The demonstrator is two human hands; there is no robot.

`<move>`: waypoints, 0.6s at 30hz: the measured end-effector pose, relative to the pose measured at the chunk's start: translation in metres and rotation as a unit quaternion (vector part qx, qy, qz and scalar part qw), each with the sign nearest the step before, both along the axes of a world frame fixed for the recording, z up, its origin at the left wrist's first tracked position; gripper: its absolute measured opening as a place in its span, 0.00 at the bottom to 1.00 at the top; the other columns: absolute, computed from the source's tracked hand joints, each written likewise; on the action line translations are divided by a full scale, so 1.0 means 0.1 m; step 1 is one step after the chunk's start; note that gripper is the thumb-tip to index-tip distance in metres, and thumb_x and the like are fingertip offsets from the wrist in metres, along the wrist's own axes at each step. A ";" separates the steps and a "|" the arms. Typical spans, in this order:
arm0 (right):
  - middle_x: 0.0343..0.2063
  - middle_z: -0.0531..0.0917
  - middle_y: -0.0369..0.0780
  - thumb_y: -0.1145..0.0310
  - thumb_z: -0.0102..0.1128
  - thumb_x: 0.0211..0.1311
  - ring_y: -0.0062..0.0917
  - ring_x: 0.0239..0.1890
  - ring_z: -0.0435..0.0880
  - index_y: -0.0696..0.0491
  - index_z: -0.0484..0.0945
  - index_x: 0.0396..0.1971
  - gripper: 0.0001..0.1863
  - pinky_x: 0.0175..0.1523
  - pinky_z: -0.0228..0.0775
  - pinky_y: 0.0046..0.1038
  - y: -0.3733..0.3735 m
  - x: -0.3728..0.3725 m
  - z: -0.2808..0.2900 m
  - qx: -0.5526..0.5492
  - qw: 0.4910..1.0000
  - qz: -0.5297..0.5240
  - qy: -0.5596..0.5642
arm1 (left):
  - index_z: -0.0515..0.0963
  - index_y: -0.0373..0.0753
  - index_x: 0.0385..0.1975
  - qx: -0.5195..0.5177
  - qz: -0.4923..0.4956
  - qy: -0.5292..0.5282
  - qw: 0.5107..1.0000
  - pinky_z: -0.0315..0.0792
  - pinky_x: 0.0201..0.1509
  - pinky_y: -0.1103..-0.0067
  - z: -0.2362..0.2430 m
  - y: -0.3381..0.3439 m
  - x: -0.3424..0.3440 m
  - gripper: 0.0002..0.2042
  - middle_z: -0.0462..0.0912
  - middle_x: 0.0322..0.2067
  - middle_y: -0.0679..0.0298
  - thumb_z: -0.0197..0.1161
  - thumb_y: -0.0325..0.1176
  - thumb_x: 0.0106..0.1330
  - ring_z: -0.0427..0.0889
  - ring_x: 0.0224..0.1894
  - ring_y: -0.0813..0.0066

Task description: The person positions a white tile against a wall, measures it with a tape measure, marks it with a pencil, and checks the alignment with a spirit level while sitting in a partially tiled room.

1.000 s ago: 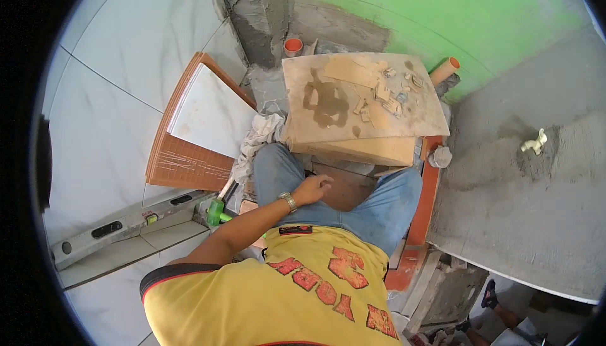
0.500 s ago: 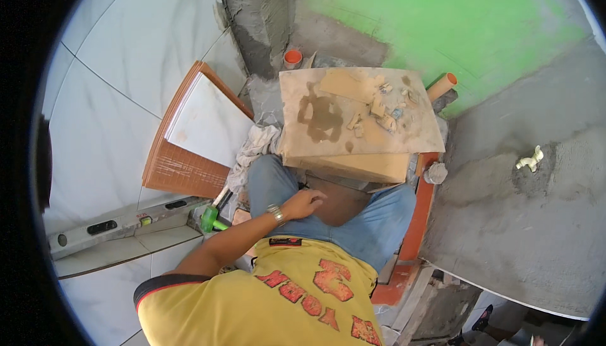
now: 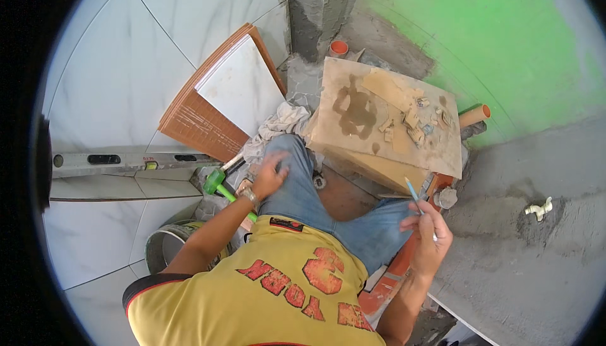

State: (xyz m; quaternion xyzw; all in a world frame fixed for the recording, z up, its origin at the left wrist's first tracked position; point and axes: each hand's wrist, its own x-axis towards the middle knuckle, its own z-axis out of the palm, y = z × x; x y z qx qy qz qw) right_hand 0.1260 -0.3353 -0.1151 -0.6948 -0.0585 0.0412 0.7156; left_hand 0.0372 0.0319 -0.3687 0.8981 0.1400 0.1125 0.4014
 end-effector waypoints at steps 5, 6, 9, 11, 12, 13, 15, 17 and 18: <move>0.39 0.84 0.51 0.72 0.52 0.68 0.29 0.26 0.82 0.67 0.78 0.48 0.15 0.30 0.76 0.28 -0.09 0.05 0.44 0.062 0.997 -0.020 -0.049 | 0.73 0.30 0.55 0.067 0.194 0.099 0.974 0.66 0.64 0.58 -0.76 0.72 0.37 0.26 0.75 0.51 0.39 0.65 0.34 0.55 0.70 0.58 0.43; 0.36 0.83 0.49 0.71 0.52 0.68 0.28 0.23 0.80 0.66 0.77 0.47 0.15 0.28 0.74 0.28 -0.22 0.09 0.49 0.131 0.988 -0.011 -0.079 | 0.72 0.29 0.55 0.089 0.185 0.112 0.972 0.66 0.64 0.58 -0.91 0.81 0.41 0.27 0.75 0.51 0.37 0.64 0.34 0.55 0.71 0.58 0.43; 0.29 0.78 0.43 0.71 0.53 0.69 0.25 0.21 0.74 0.62 0.75 0.47 0.12 0.27 0.70 0.28 -0.38 -0.02 0.69 0.169 0.975 -0.066 -0.127 | 0.70 0.27 0.58 0.065 0.124 0.208 0.968 0.68 0.64 0.61 -1.29 1.12 0.57 0.29 0.77 0.52 0.34 0.61 0.36 0.55 0.75 0.58 0.41; 0.30 0.77 0.40 0.73 0.55 0.69 0.25 0.27 0.76 0.57 0.74 0.49 0.11 0.29 0.70 0.28 -0.39 -0.12 0.80 0.195 0.950 -0.156 -0.188 | 0.69 0.26 0.60 0.011 0.128 0.198 0.972 0.68 0.65 0.63 -1.62 1.34 0.47 0.29 0.76 0.53 0.33 0.56 0.37 0.59 0.75 0.58 0.40; 0.33 0.76 0.37 0.76 0.57 0.69 0.23 0.31 0.75 0.53 0.72 0.53 0.15 0.32 0.69 0.27 -0.48 -0.22 0.94 0.245 0.939 -0.115 -0.211 | 0.69 0.26 0.60 0.015 0.109 0.203 0.973 0.68 0.65 0.63 -1.71 1.34 0.50 0.29 0.76 0.53 0.33 0.56 0.37 0.59 0.75 0.58 0.40; 0.35 0.77 0.37 0.75 0.57 0.68 0.22 0.30 0.74 0.52 0.72 0.54 0.15 0.32 0.69 0.26 -0.54 -0.38 1.11 0.284 0.920 -0.106 -0.250 | 0.68 0.25 0.61 0.007 0.110 0.204 0.973 0.67 0.66 0.64 -1.77 1.34 0.52 0.29 0.75 0.54 0.34 0.54 0.37 0.61 0.74 0.59 0.40; 0.36 0.77 0.37 0.73 0.57 0.68 0.21 0.28 0.73 0.53 0.72 0.49 0.12 0.31 0.67 0.25 -0.50 -0.63 1.41 0.337 0.877 -0.096 -0.329 | 0.68 0.25 0.61 0.014 0.087 0.220 0.971 0.67 0.66 0.64 -1.83 1.31 0.53 0.29 0.75 0.55 0.34 0.52 0.38 0.63 0.74 0.60 0.39; 0.34 0.77 0.37 0.69 0.58 0.67 0.22 0.27 0.72 0.57 0.73 0.40 0.08 0.28 0.65 0.23 -0.31 -0.75 1.61 0.377 0.831 -0.065 -0.405 | 0.68 0.24 0.61 0.038 0.054 0.183 0.981 0.66 0.67 0.64 -1.85 1.31 0.47 0.28 0.74 0.56 0.34 0.48 0.38 0.65 0.73 0.60 0.39; 0.36 0.78 0.37 0.66 0.57 0.68 0.25 0.29 0.75 0.55 0.75 0.43 0.09 0.30 0.68 0.27 -0.23 -0.76 1.58 0.368 0.835 -0.025 -0.408 | 0.68 0.24 0.61 0.041 0.051 0.190 0.980 0.66 0.67 0.64 -1.87 1.30 0.43 0.28 0.74 0.56 0.34 0.48 0.38 0.65 0.73 0.60 0.39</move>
